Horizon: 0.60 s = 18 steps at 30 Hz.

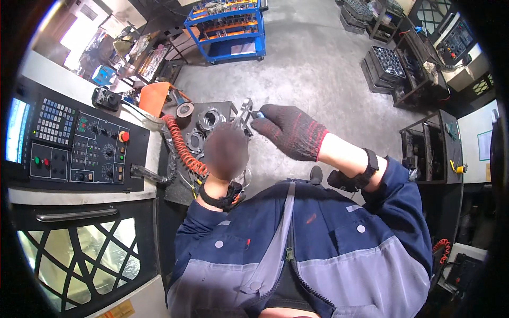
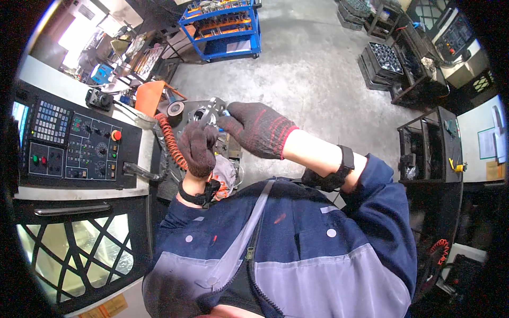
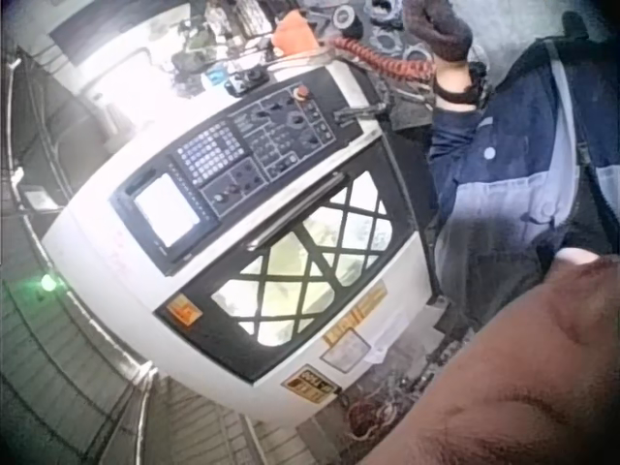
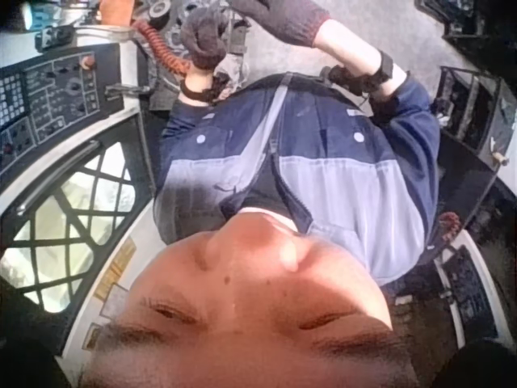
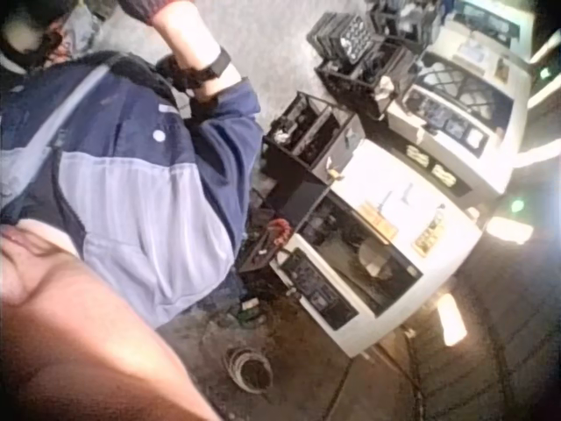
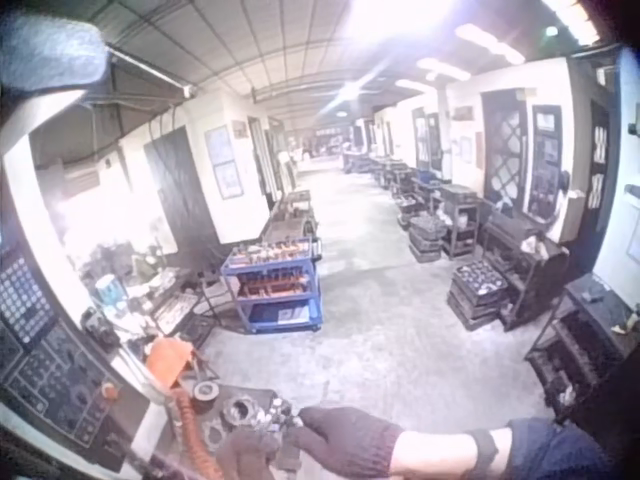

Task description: The person uses a handheld deburring tool to smooth the edges of several metal flanges. They pick up each part from a stack, rotate it to access different edges, and scrape the tool along the perimeter before placing the part back down.

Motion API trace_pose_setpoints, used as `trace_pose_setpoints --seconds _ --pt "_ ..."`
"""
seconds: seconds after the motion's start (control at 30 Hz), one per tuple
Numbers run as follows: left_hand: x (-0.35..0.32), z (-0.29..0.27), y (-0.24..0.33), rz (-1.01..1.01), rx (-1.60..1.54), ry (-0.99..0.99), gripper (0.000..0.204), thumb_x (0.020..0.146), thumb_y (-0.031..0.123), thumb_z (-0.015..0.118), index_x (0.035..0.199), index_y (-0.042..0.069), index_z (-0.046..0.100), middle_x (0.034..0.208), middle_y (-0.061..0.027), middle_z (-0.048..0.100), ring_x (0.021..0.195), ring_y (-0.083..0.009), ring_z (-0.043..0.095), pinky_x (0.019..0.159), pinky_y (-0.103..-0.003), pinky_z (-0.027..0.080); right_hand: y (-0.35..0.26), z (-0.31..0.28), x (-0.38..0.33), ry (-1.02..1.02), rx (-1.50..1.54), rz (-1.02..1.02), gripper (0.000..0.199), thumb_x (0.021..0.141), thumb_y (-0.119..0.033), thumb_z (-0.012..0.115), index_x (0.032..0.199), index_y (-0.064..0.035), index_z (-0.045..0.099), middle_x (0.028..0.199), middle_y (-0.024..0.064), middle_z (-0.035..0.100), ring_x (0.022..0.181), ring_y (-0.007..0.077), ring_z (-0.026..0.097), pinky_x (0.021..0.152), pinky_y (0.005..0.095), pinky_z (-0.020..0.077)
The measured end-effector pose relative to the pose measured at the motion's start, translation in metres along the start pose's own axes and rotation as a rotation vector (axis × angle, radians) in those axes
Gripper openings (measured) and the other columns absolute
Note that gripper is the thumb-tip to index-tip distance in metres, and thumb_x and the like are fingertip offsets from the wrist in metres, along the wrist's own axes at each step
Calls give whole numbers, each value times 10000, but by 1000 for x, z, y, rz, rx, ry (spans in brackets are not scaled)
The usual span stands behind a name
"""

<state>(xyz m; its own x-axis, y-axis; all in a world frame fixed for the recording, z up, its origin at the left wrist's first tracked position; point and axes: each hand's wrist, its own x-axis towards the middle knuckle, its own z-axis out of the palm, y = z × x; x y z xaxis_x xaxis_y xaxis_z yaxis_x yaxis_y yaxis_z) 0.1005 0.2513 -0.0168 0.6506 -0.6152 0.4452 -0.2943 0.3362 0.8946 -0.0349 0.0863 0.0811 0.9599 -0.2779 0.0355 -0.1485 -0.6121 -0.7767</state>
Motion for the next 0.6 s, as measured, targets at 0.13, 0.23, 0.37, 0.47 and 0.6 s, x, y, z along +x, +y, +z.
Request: trace_pose_setpoints --seconds 0.13,0.23,0.37,0.47,0.6 --pt "14 -2 9 -290 -527 22 477 1050 486 519 794 83 515 616 -2 423 537 -137 425 537 -305 352 7 -16 0 98 100 78 403 1011 -397 620 1099 -7 663 944 241 690 858 343 686 794 449 524" --pt "19 -6 21 -539 -915 10 532 1036 592 502 770 132 485 569 39 327 484 -115 343 512 -290 301 19 -24 -2 157 133 156 461 941 -445 719 1119 -23 670 980 207 719 890 305 714 822 423 550" --pt "22 -4 36 -720 -1100 -38 539 1010 635 522 759 160 473 547 72 297 449 -98 301 482 -285 276 15 -24 -1 208 138 101 458 889 -410 795 1136 -43 676 963 156 728 877 244 701 826 381 561" --pt "20 0 38 -808 -1061 -93 547 993 657 534 763 163 483 534 77 293 430 -94 289 465 -286 274 5 -18 6 234 119 42 399 870 -306 839 1119 -34 687 925 106 725 826 138 654 789 347 556" --pt "15 2 32 -841 -996 -163 589 976 691 533 793 131 521 537 85 305 420 -89 291 467 -287 289 6 -16 11 160 96 23 324 881 -286 824 1038 -26 711 848 78 714 771 132 646 746 334 549"
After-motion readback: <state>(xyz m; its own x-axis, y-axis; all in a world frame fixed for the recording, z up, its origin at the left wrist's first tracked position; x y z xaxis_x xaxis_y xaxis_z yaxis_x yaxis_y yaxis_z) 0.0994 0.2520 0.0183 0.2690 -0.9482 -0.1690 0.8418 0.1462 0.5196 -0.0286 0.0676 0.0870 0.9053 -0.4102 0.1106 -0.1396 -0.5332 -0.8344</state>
